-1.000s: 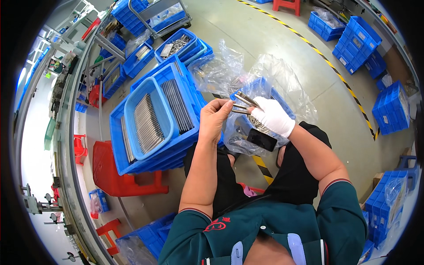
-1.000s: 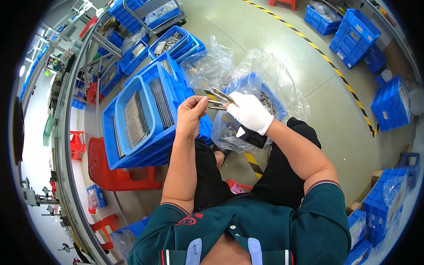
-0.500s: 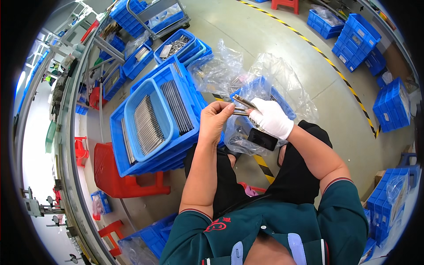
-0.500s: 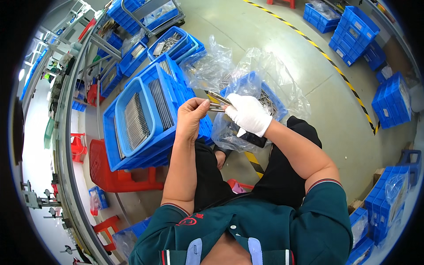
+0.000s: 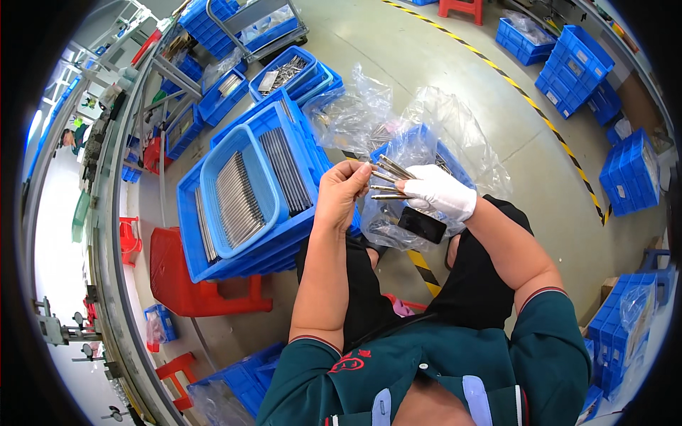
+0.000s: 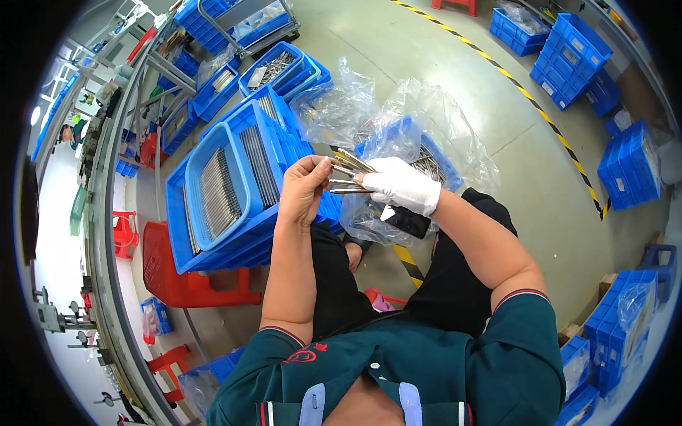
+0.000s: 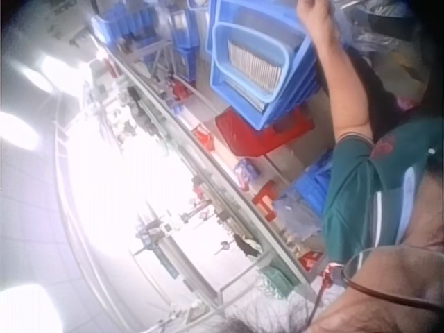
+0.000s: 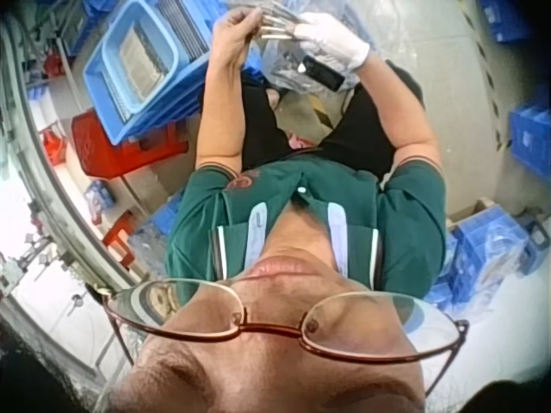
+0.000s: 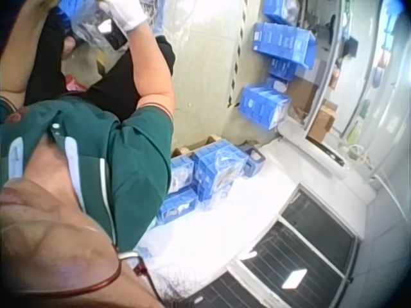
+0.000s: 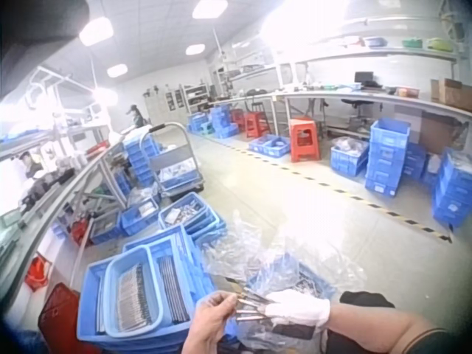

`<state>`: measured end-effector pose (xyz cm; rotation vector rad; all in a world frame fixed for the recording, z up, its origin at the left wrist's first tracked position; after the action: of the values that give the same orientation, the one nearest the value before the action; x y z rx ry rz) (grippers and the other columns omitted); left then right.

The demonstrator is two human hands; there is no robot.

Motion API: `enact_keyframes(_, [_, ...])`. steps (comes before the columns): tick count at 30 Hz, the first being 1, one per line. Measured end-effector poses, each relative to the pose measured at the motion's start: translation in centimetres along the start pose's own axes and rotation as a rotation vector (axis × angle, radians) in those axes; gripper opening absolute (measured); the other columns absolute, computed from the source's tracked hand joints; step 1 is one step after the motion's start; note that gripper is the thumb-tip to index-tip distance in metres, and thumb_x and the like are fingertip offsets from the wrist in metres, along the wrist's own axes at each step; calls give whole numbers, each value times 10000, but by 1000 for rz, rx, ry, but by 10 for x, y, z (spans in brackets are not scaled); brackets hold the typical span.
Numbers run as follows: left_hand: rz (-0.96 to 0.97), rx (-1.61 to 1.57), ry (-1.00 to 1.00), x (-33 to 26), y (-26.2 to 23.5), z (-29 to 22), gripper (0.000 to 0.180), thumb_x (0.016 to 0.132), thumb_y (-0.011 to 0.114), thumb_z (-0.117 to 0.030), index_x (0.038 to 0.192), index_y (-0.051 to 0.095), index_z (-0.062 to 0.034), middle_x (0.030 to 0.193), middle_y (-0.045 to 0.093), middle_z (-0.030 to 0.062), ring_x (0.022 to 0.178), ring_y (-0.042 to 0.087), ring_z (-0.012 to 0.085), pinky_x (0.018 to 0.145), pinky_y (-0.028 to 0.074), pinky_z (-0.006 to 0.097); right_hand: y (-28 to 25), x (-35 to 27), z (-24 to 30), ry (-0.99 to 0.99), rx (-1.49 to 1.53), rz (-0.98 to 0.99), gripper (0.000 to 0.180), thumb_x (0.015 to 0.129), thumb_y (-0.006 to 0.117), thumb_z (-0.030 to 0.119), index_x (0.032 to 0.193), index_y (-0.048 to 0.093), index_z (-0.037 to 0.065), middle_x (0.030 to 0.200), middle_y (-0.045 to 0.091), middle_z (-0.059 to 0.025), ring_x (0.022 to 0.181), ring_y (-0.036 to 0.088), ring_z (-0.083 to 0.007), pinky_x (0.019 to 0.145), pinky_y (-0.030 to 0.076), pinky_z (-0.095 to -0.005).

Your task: The person sits on a red stool in a factory setting, wearing white gloves. They repeatedly pick up small bundles of metal rods from a plastic bag, inspect them, and place them into a blue plastic crate. The person handles the rods one by one or in small groups, organizing them into the crate.

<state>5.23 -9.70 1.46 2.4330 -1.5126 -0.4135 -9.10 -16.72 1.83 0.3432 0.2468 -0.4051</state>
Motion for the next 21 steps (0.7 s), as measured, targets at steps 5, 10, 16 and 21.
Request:
enact_keyframes(5, [10, 32, -18, 1, -5, 4, 172, 849, 671, -152, 894, 651, 13, 673, 568, -8, 567, 467, 59, 522, 342, 194, -1, 1, -2, -6, 3, 22, 199, 876, 593, 245, 792, 568, 66, 627, 419, 63, 514, 341, -27, 459, 270, -201])
enact_keyframes(10, [26, 28, -50, 1, -6, 4, 177, 841, 681, -148, 900, 648, 15, 672, 578, 4, 561, 480, 66, 513, 350, 197, 2, -1, 1, 9, -69, 9, 208, 876, 595, 248, 770, 562, 72, 607, 412, 59, 511, 343, -26, 456, 265, -206])
enact_keyframes(16, [53, 8, -54, 0, -7, 4, 199, 854, 665, -152, 906, 649, 39, 674, 576, 17, 586, 499, 84, 543, 407, 225, 0, 0, 0, 12, -33, 32, 210, 873, 605, 252, 768, 564, 75, 603, 415, 58, 509, 347, -26, 455, 269, -209])
enact_keyframes(21, [59, 4, -71, -1, -5, 2, 197, 853, 663, -146, 913, 646, 42, 681, 585, 28, 596, 514, 94, 550, 417, 233, 0, 4, -6, -16, 3, 34, 199, 872, 607, 246, 775, 567, 76, 612, 419, 57, 511, 346, -26, 455, 267, -208])
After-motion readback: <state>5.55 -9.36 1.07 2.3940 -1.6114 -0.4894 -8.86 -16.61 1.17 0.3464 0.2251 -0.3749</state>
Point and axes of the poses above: each hand's wrist, its own x-axis towards the middle knuckle, its own y-axis out of the palm, z = x × y, the point moved 7 cm from there along x, towards the middle knuckle
